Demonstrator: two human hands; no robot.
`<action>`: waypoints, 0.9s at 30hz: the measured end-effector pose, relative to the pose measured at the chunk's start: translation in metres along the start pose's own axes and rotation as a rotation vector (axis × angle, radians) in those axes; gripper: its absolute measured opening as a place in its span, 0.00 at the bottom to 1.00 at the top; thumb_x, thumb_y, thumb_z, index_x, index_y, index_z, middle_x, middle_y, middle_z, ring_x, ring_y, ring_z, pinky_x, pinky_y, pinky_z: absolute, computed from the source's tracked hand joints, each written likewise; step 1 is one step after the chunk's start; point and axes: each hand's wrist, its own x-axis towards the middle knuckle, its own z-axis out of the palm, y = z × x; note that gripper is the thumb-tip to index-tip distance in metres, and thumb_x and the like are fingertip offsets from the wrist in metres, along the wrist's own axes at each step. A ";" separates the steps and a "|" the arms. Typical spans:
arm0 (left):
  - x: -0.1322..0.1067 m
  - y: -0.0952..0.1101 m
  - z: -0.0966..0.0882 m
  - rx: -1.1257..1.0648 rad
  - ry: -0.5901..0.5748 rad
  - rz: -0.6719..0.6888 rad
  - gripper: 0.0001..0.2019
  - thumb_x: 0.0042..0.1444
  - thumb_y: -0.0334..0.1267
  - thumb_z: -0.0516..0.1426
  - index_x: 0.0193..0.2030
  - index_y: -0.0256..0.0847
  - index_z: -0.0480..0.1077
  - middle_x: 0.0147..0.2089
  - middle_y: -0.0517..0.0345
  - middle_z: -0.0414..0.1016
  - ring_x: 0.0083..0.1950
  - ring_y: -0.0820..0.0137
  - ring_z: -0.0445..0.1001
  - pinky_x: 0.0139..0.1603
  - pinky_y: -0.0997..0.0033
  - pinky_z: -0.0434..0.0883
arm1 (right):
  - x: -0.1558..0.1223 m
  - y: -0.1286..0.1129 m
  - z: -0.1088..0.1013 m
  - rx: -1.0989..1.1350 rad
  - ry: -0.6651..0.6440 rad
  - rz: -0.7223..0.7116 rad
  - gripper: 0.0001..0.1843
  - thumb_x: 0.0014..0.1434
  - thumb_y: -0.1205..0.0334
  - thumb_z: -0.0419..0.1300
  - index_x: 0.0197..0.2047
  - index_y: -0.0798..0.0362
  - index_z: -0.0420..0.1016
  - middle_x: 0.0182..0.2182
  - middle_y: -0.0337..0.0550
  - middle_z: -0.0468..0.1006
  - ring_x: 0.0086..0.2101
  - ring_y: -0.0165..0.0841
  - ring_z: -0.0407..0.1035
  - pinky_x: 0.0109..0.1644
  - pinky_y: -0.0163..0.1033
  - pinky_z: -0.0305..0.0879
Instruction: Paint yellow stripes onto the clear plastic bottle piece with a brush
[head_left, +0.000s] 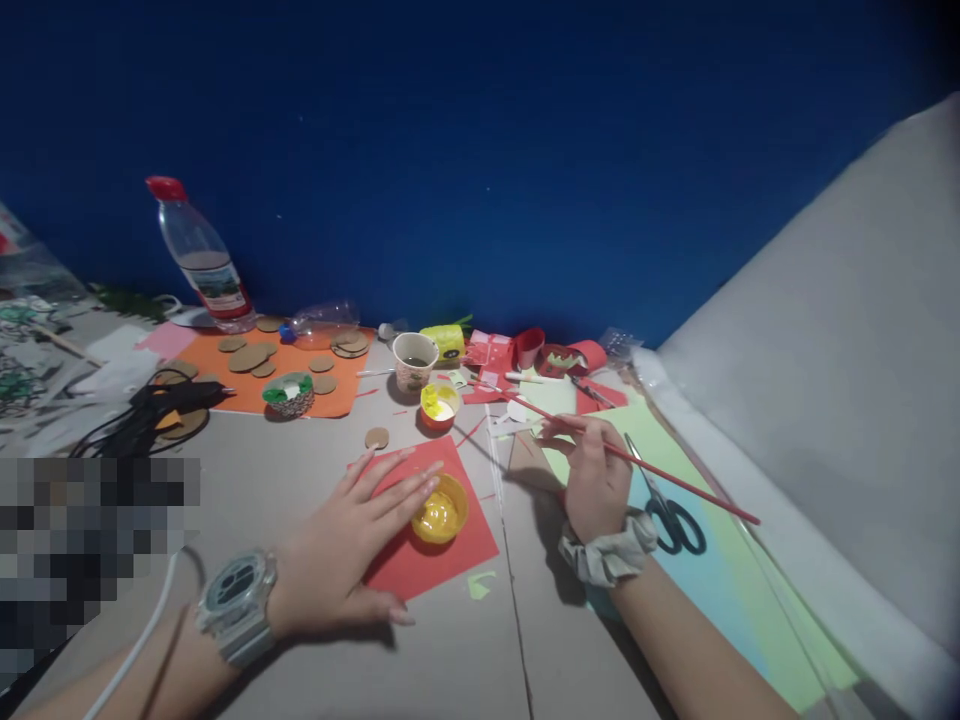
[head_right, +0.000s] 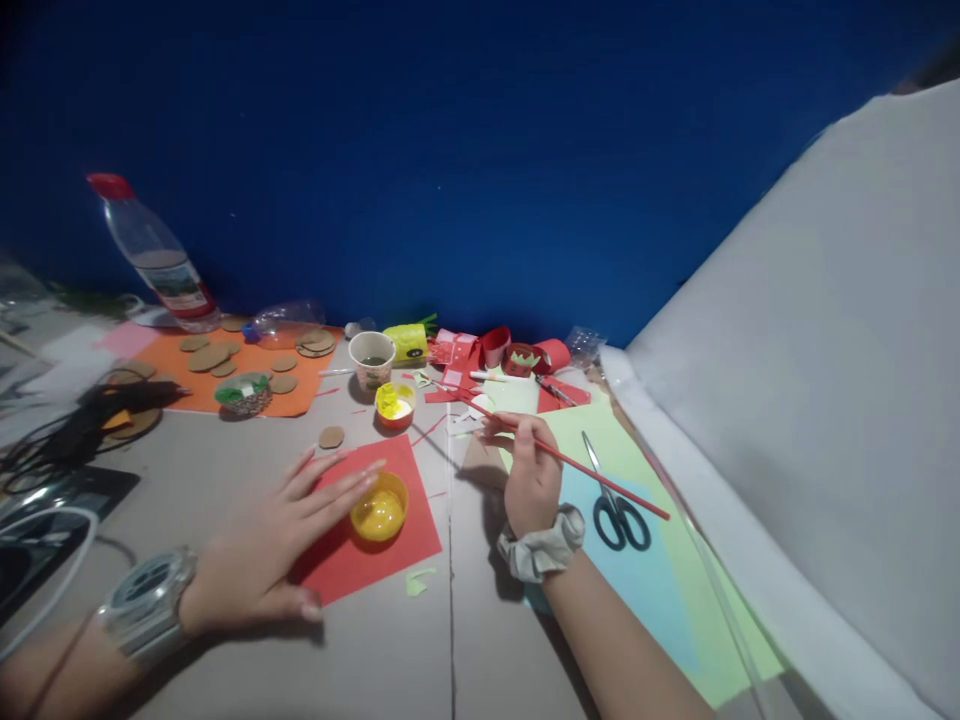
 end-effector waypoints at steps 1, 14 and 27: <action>0.003 0.000 0.002 -0.015 -0.007 -0.014 0.52 0.44 0.74 0.45 0.71 0.48 0.38 0.71 0.59 0.48 0.70 0.45 0.43 0.67 0.41 0.40 | 0.000 0.001 0.000 -0.006 0.000 0.000 0.14 0.63 0.54 0.52 0.36 0.52 0.75 0.30 0.40 0.76 0.31 0.31 0.73 0.33 0.38 0.74; 0.006 -0.016 0.014 -0.075 0.110 0.022 0.45 0.52 0.70 0.39 0.71 0.46 0.39 0.71 0.58 0.51 0.71 0.51 0.41 0.68 0.49 0.30 | -0.003 0.008 0.001 -0.054 0.003 0.053 0.15 0.64 0.53 0.51 0.35 0.51 0.74 0.30 0.40 0.76 0.31 0.29 0.72 0.32 0.36 0.73; 0.006 -0.010 0.009 -0.130 0.120 0.070 0.43 0.52 0.70 0.39 0.70 0.51 0.41 0.69 0.61 0.54 0.71 0.52 0.45 0.68 0.48 0.30 | -0.005 0.006 0.005 -0.053 0.042 0.038 0.14 0.63 0.52 0.51 0.45 0.49 0.72 0.42 0.44 0.76 0.35 0.30 0.71 0.34 0.38 0.73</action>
